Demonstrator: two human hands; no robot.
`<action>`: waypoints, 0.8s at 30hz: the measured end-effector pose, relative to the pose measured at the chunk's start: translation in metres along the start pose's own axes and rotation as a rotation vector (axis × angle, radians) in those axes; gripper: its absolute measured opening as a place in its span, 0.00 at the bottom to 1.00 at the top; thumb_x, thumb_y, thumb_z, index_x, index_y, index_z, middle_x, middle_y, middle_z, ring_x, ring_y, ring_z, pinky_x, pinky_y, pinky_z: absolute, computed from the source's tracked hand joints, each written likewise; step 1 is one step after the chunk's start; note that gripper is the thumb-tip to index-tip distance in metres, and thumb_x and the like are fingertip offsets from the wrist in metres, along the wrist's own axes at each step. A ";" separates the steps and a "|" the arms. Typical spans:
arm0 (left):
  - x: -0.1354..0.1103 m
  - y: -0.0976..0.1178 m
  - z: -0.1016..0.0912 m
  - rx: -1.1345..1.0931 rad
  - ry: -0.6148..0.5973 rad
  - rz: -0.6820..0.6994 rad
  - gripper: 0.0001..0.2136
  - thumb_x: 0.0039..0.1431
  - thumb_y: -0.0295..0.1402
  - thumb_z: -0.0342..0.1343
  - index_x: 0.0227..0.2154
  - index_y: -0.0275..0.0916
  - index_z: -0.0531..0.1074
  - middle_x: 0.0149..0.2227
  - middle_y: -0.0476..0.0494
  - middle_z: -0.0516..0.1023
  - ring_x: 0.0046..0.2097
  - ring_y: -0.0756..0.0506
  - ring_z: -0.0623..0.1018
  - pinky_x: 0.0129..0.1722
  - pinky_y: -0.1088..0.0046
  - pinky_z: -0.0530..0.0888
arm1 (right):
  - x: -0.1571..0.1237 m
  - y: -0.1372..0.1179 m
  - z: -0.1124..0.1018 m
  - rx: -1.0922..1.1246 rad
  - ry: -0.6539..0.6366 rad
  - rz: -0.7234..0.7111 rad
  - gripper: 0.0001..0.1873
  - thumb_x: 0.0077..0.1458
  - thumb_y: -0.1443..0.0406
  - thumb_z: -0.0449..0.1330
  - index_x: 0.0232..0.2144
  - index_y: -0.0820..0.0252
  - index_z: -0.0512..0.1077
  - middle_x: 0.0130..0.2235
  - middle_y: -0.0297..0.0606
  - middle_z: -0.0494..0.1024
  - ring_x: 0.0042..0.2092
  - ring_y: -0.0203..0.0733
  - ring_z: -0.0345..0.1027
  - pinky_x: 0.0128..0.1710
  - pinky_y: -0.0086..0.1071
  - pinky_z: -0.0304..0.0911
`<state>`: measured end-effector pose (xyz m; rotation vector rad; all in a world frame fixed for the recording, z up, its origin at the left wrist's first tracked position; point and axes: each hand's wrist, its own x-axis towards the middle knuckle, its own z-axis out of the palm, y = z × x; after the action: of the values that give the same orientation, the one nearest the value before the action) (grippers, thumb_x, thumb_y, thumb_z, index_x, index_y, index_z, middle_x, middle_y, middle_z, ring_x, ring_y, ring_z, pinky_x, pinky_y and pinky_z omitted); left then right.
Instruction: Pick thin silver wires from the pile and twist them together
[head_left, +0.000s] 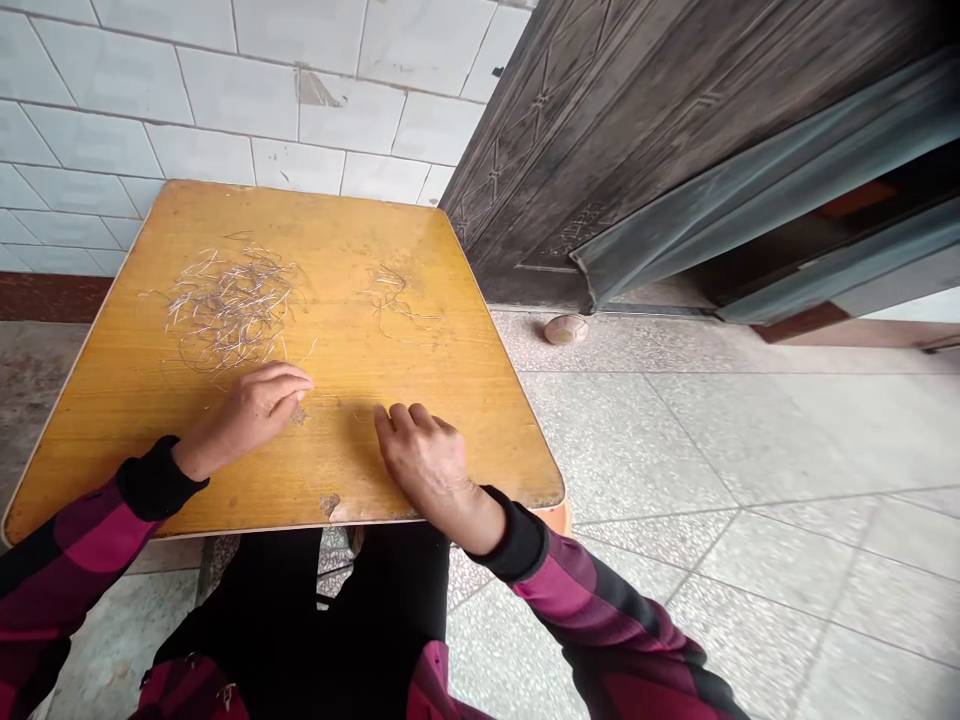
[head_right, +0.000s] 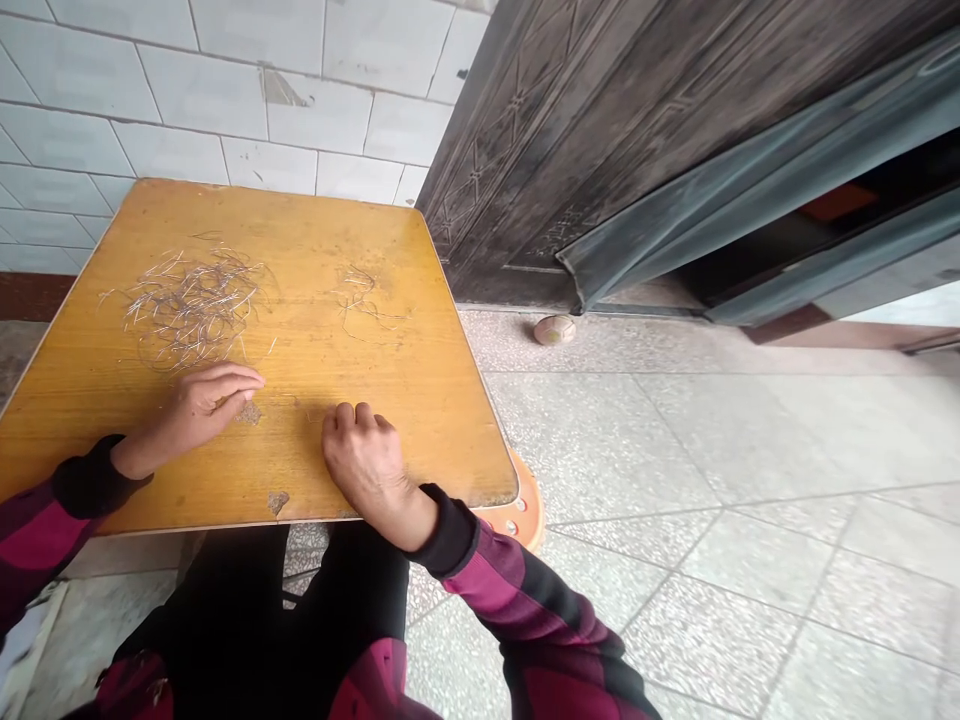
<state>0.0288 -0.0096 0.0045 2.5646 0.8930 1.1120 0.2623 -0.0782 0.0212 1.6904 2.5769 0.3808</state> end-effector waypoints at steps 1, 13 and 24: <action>-0.001 0.003 0.002 0.021 -0.032 0.024 0.08 0.63 0.23 0.52 0.39 0.33 0.77 0.39 0.39 0.81 0.42 0.46 0.79 0.43 0.66 0.78 | 0.000 -0.002 -0.001 0.001 -0.001 -0.006 0.14 0.57 0.76 0.53 0.41 0.68 0.75 0.32 0.47 0.74 0.34 0.44 0.64 0.26 0.34 0.56; -0.005 0.013 0.012 0.260 -0.294 0.163 0.10 0.61 0.17 0.50 0.32 0.33 0.76 0.35 0.40 0.79 0.39 0.43 0.76 0.40 0.64 0.75 | -0.038 -0.015 0.014 0.213 0.119 -0.066 0.21 0.61 0.76 0.50 0.55 0.72 0.67 0.46 0.51 0.76 0.41 0.46 0.70 0.31 0.35 0.72; -0.003 0.018 0.019 0.453 -0.349 0.067 0.11 0.61 0.18 0.49 0.28 0.32 0.74 0.33 0.39 0.75 0.38 0.42 0.71 0.38 0.66 0.71 | -0.040 -0.057 0.024 0.238 0.209 -0.088 0.21 0.62 0.73 0.52 0.56 0.74 0.67 0.48 0.55 0.75 0.43 0.49 0.68 0.40 0.42 0.71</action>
<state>0.0491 -0.0248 -0.0025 3.0341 1.0686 0.4807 0.2310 -0.1315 -0.0188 1.6785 2.9420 0.2684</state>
